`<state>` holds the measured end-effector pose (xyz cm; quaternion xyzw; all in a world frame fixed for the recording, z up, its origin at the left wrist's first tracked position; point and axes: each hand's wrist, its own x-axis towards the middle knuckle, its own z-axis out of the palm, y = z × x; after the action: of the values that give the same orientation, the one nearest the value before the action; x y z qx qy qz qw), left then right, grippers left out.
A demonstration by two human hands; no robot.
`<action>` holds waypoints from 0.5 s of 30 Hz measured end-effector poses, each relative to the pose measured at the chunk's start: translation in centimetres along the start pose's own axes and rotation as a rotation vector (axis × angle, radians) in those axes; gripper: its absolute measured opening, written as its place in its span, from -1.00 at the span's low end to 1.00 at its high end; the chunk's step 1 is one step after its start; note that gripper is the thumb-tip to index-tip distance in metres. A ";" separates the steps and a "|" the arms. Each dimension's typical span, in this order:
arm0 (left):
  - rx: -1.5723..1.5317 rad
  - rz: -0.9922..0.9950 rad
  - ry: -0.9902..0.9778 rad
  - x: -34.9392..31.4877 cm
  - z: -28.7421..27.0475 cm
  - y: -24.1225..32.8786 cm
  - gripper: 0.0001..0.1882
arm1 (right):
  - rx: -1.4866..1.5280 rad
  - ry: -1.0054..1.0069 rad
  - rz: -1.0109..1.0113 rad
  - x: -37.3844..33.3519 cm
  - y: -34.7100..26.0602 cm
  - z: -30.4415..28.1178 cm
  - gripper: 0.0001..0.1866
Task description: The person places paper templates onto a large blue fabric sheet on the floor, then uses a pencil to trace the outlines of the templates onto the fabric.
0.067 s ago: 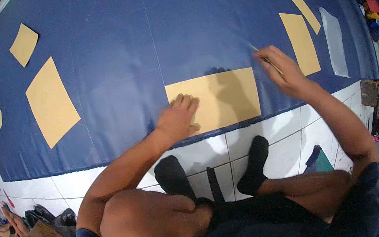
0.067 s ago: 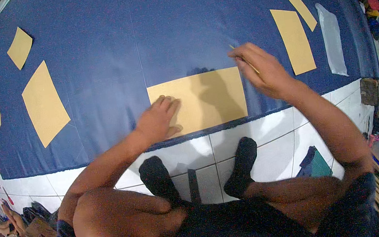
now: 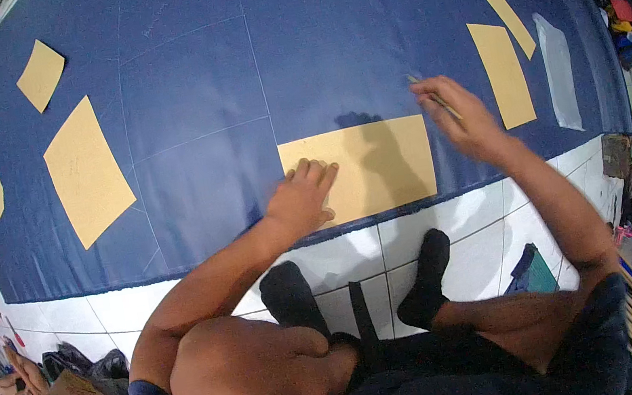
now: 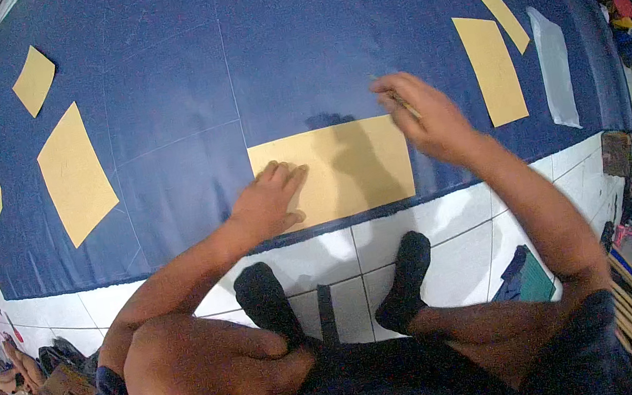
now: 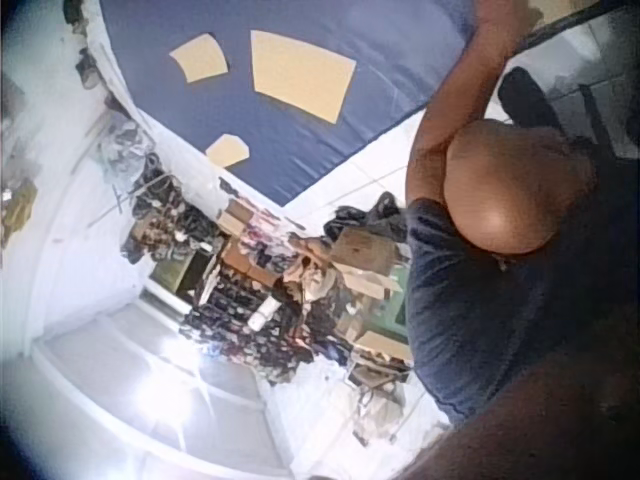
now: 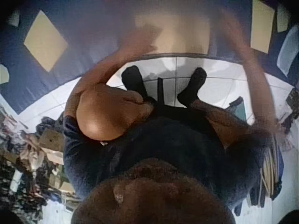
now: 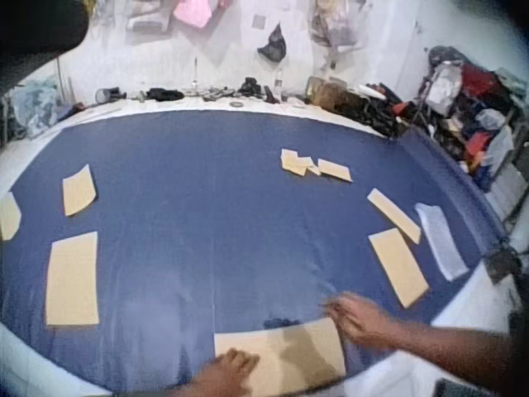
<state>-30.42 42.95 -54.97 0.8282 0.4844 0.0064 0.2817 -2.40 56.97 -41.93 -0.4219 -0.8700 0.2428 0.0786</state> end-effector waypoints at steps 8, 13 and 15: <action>0.225 -0.017 0.029 0.2 1.9 -0.4 -0.10 | 1.044 0.256 0.568 3.9 -6.8 15.9 -0.63; 0.257 -0.056 -0.109 1.3 2.2 0.2 -0.30 | 0.914 0.305 0.511 4.3 -6.5 21.0 -0.67; 0.239 -0.061 -0.147 1.4 2.1 0.4 -0.39 | 0.858 0.285 0.469 4.5 -6.4 21.7 -0.68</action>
<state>-28.76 42.90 -56.91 0.8390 0.4847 -0.1208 0.2159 -17.13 49.37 -58.04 -0.5646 -0.5545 0.5293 0.3059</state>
